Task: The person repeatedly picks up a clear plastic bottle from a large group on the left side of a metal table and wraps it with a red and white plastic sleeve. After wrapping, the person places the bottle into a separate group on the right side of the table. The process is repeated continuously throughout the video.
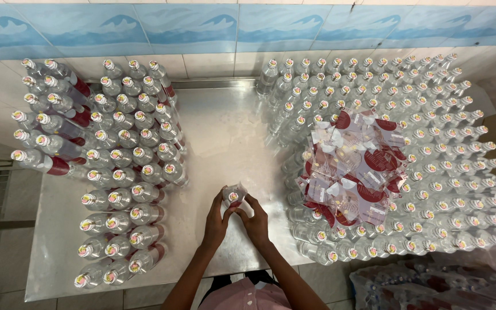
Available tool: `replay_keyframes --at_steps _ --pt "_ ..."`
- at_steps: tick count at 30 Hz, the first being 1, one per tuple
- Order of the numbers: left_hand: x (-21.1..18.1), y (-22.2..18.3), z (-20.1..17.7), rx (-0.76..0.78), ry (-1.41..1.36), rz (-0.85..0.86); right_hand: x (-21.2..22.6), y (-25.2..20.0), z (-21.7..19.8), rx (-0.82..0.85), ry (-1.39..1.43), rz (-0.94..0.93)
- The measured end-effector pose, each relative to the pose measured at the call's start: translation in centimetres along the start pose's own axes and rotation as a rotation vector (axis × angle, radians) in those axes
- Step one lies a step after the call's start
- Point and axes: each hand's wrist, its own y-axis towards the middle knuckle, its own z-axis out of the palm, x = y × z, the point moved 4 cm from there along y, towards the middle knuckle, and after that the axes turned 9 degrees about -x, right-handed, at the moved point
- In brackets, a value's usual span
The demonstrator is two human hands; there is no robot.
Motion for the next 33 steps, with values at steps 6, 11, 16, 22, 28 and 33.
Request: replay_keyframes --at_steps 6,11,16,22,28,33 --pt "3.2 -0.2 0.2 0.071 0.037 -0.134 -2.7 0.8 1.3 0.173 -0.066 0.071" --pt "8.5 -0.1 1.3 0.163 0.093 -0.225 -2.7 1.1 2.3 0.315 -0.139 0.033" --pt "0.8 0.8 -0.4 0.195 -0.068 -0.283 -1.0 0.7 2.8 0.323 -0.081 0.091" --pt "-1.9 1.4 0.0 0.032 -0.016 -0.115 -0.6 1.1 3.2 0.326 -0.131 0.097" --pt "-1.4 1.2 0.1 0.049 0.029 -0.113 0.2 1.3 2.8 0.349 -0.125 0.123" --pt "-0.6 1.4 0.1 0.03 0.052 -0.08 -0.1 1.4 3.3 0.341 -0.105 0.104"
